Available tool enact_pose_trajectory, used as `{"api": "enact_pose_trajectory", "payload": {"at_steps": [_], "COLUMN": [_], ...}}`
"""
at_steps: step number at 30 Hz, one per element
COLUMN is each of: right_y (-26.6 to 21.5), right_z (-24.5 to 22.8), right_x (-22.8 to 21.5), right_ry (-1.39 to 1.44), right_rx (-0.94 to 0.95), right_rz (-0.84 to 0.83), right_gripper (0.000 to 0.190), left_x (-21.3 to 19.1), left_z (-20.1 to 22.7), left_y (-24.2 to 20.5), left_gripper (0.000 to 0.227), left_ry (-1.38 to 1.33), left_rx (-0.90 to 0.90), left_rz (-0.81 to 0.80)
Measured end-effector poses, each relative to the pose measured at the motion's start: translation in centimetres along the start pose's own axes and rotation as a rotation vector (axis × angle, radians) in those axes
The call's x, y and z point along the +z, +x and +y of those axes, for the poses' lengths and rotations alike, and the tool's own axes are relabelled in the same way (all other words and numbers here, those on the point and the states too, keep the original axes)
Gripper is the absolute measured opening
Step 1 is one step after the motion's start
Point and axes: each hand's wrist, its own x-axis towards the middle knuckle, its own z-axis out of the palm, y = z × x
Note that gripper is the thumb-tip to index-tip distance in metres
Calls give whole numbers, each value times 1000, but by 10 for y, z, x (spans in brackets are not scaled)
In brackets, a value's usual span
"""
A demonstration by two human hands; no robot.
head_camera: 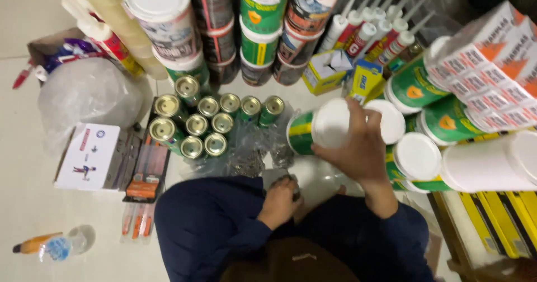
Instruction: The person sits on the floor and repeatedly picks up cylindrical containers, wipes them with a cloth, and stacks them into neat piles. The person handles both green and white containers, arranging them in organized stacks on the floor.
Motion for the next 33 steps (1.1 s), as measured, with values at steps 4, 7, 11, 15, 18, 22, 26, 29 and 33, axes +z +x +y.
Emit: {"api": "enact_pose_trajectory", "payload": {"at_steps": [4,7,11,15,18,22,26,29,33], "right_y": [82,130,161,169,179,192,200,202,203], "right_z": [-61,-107,-127,-137,-134,-136,-136,-131,-123], "right_x": [12,61,131,178,218,251,280,290,309], "right_ry": [180,115,34,17,-21,-79,-112,-56,-25], "right_rx": [18,110,66,61,51,73,126,189,218], "right_rz": [-52,-126,-205,-341,-399,-494,-572,-661,-660], "right_gripper": [114,120,126,123,125,131,130,132,131], "left_x": [33,37,36,39,51,52,37,15,23], "left_z": [-25,-31,-33,-36,-42,-38,-30,-17,-19], "left_y": [13,17,17,17,22,26,25,21,23], "left_gripper": [22,31,25,26,29,29,37,58,53], "left_ry": [-70,-105,-212,-224,-202,-201,-251,-323,-312], "left_rx": [66,71,29,82,93,40,-10,-65,-83], "left_rz": [153,167,187,162,192,181,71,61,-1]}}
